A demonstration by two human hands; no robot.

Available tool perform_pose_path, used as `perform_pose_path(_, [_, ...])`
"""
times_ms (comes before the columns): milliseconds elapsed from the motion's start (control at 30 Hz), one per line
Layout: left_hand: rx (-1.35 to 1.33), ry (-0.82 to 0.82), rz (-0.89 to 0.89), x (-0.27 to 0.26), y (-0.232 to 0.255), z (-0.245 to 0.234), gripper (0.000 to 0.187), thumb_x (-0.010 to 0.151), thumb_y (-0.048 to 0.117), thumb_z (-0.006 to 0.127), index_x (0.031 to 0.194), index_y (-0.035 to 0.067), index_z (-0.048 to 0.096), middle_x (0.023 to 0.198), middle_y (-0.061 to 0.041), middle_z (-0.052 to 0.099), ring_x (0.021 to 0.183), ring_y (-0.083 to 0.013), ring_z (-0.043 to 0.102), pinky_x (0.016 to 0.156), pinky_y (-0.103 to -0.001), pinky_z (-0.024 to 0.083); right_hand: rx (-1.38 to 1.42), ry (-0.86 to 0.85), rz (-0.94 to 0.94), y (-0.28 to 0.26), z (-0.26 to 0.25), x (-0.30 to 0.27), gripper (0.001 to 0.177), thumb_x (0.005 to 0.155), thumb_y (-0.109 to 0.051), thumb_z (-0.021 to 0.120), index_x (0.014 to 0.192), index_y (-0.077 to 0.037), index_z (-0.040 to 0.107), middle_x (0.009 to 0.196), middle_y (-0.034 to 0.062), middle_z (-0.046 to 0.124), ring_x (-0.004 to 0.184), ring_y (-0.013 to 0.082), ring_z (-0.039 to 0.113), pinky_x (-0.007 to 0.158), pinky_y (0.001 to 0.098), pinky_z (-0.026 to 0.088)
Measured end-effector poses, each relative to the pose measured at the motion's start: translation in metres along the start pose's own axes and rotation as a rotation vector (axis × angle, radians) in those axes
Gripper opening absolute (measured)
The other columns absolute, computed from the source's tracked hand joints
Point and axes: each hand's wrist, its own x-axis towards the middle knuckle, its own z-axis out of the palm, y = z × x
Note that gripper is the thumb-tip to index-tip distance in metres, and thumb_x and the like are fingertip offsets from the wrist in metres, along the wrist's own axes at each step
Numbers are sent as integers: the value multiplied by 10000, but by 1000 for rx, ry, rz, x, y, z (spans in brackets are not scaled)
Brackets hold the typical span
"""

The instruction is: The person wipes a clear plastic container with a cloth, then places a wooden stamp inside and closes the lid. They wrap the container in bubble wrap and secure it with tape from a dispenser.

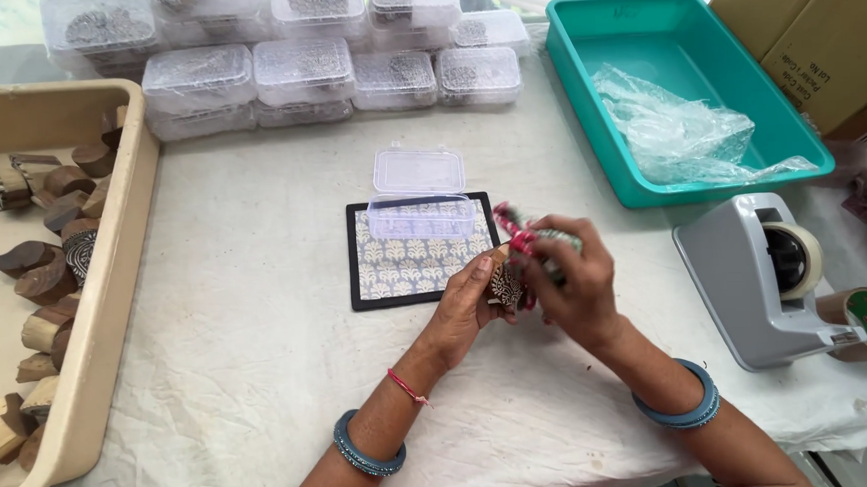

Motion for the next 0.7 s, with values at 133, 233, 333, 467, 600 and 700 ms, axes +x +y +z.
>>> perform_pose_path(133, [48,156,-60,5,-10,-7,572,1043,501,483,1445,102,557,1179,18,679,1026,-72,653,914,-284,580,-183,-55,-457,-16,8,-20,176,781,-98,812,892,-65,680,1087,138,684,848,264,688,587,374,584])
perform_pose_path(233, [172,217,16,7,-3,-9,580,1023,492,545,1450,100,565,1125,-13,691,987,-91,665,883,-273,601,-90,-155,-400,-12,-13,-13,129,818,-88,768,924,-68,696,1097,112,697,902,233,717,652,353,618])
perform_pose_path(333, [458,221,112,5,8,-1,651,945,455,662,1455,71,535,1107,-60,707,974,-125,680,761,-294,602,52,122,98,-2,-30,-5,141,896,-92,744,1007,-33,680,1171,146,692,803,170,726,662,310,618])
perform_pose_path(467, [758,194,333,-3,18,13,756,915,443,716,1540,139,418,1202,-87,700,1079,-177,732,867,-322,661,122,-36,-153,-34,-28,14,166,924,-99,721,1081,-49,700,1211,177,647,1121,270,676,912,351,607])
perform_pose_path(600, [748,155,296,-5,23,18,804,933,391,711,1613,219,316,1297,-129,677,1193,-200,706,945,-349,671,180,-71,30,-15,-14,9,145,1013,-140,650,1120,-49,687,1225,142,672,1144,217,687,953,315,601])
perform_pose_path(700, [686,38,371,-4,8,16,679,1031,260,694,1630,183,382,1598,-169,518,1420,-256,559,1086,-402,596,642,9,584,5,-14,9,195,1046,-212,649,1121,-40,702,1035,150,707,905,159,670,773,287,565])
